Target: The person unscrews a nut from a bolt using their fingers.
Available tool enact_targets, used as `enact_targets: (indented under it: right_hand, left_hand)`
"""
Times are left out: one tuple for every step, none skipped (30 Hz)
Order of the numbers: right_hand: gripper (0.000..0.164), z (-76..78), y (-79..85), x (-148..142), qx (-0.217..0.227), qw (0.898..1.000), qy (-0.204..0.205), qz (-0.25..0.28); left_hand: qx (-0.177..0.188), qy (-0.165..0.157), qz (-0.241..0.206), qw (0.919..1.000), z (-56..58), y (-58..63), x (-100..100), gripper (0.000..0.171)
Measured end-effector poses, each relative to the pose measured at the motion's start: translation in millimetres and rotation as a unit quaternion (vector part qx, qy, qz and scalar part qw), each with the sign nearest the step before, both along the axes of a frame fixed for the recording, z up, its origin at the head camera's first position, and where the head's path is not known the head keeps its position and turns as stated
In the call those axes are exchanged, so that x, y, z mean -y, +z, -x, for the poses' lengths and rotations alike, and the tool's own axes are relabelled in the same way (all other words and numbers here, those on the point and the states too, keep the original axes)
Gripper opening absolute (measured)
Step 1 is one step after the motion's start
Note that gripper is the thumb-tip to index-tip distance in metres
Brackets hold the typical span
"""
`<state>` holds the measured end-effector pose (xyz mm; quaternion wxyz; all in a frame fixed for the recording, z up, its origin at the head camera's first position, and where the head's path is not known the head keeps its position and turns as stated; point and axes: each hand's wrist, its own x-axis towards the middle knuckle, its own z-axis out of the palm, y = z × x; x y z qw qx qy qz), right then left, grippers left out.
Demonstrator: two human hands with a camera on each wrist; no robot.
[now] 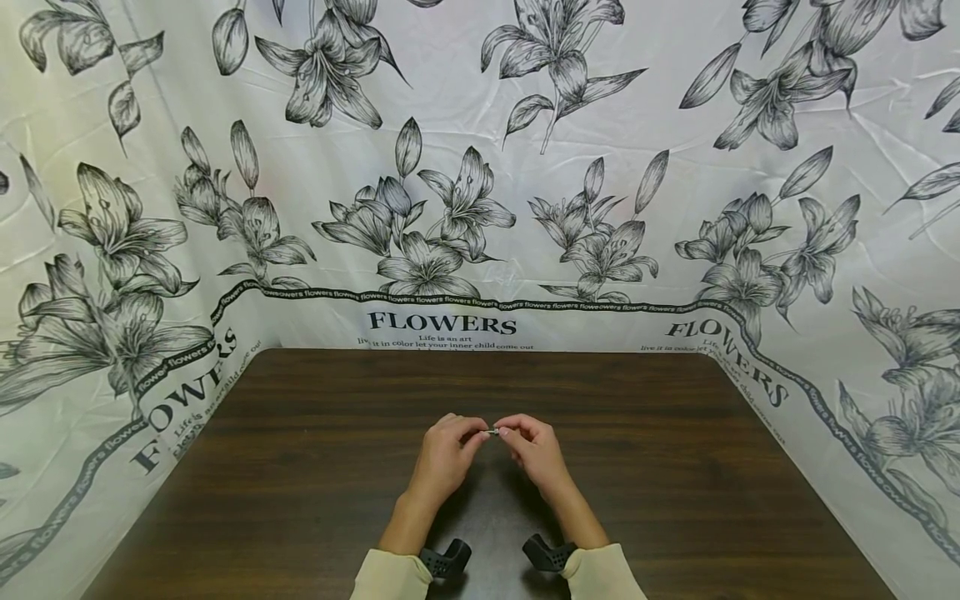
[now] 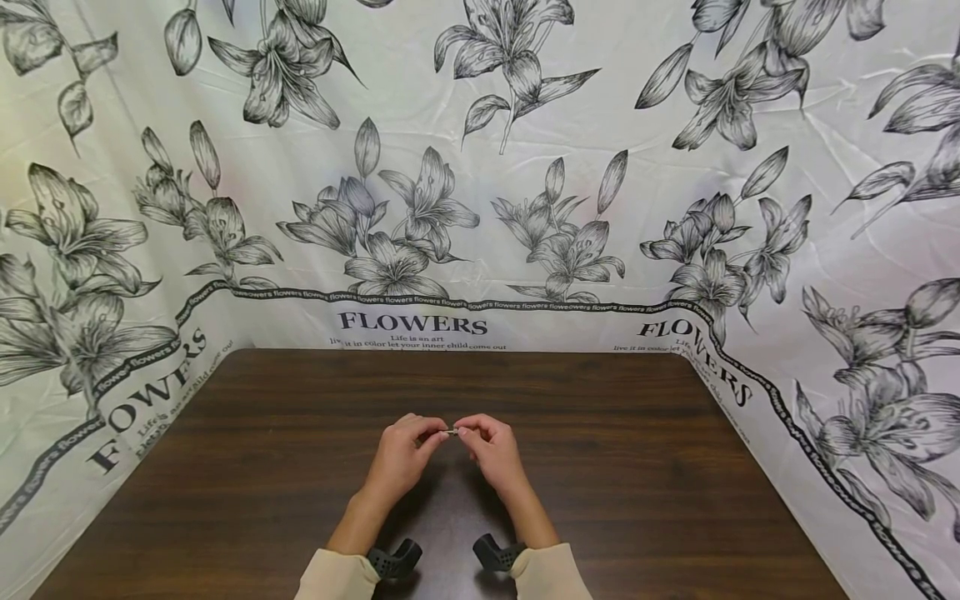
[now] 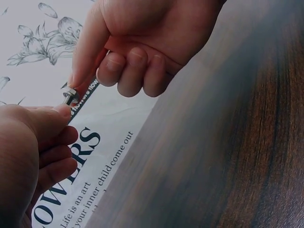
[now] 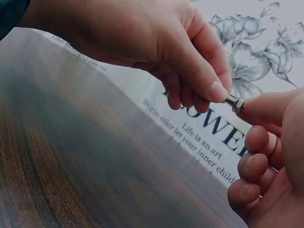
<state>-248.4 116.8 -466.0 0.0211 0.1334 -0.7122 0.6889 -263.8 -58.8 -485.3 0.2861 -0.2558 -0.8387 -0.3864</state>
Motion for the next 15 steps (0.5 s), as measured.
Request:
enact_targets:
  right_hand:
    - [0.015, 0.1, -0.1, -0.3, -0.002, 1.000, 0.001, 0.002]
    - [0.015, 0.1, -0.4, -0.7, -0.005, 1.000, 0.002, 0.004]
    - [0.015, 0.3, -0.5, -0.9, -0.006, 1.000, 0.003, 0.005]
    - [0.015, 0.3, -0.6, -1.1, -0.007, 1.000, 0.004, 0.006]
    - [0.015, 0.4, -0.7, -1.3, -0.009, 1.000, 0.005, 0.007]
    - [0.015, 0.5, -0.7, -1.5, -0.009, 1.000, 0.006, 0.008]
    - [0.015, 0.6, -0.7, -1.6, -0.009, 1.000, 0.007, 0.009]
    - [0.015, 0.7, -0.8, -1.7, -0.010, 1.000, 0.008, 0.009]
    - [0.015, 0.7, -1.0, -1.7, -0.011, 1.000, 0.009, 0.010]
    - [0.015, 0.9, -1.1, -1.8, -0.013, 1.000, 0.010, 0.012]
    - [0.015, 1.0, -1.4, -2.0, -0.016, 1.000, 0.011, 0.012]
    - [0.015, 1.1, -1.6, -2.0, -0.018, 1.000, 0.012, 0.013]
    - [0.014, 1.1, -1.7, -2.1, -0.022, 1.000, 0.013, 0.014]
    - [0.014, 1.1, -1.8, -2.1, -0.026, 0.999, 0.015, 0.015]
    - [0.014, 1.1, -1.9, -2.3, -0.031, 0.999, 0.016, 0.014]
  left_hand:
    - [0.000, 0.000, 0.000, 1.0000, 0.0, 0.0, -0.1, 0.006]
    - [0.001, -0.001, 0.000, 1.0000, 0.0, -0.1, -0.1, 0.006]
    - [0.002, 0.000, 0.000, 1.0000, 0.0, -0.1, -0.2, 0.005]
    - [0.003, 0.000, 0.000, 1.0000, -0.1, -0.2, -0.2, 0.005]
    - [0.003, 0.000, 0.000, 1.0000, 0.0, -0.4, -0.2, 0.005]
    - [0.004, 0.000, -0.001, 1.0000, 0.0, -0.6, -0.3, 0.005]
    - [0.004, 0.000, -0.001, 1.0000, 0.2, -0.9, -0.3, 0.006]
    - [0.004, 0.000, -0.001, 1.0000, 0.3, -1.2, -0.3, 0.006]
    - [0.003, 0.000, -0.002, 1.0000, 0.4, -1.5, -0.4, 0.006]
    - [0.002, -0.001, -0.003, 1.0000, 0.5, -1.8, -0.4, 0.006]
    - [0.002, -0.001, -0.003, 1.0000, 0.8, -2.2, -0.5, 0.006]
    - [0.001, -0.001, -0.004, 1.0000, 1.0, -2.5, -0.5, 0.006]
    - [0.001, -0.001, -0.004, 1.0000, 1.1, -2.8, -0.6, 0.006]
    - [0.002, -0.002, -0.004, 1.0000, 1.4, -3.1, -0.6, 0.006]
    - [0.002, -0.001, -0.004, 1.0000, 1.5, -3.4, -0.7, 0.006]
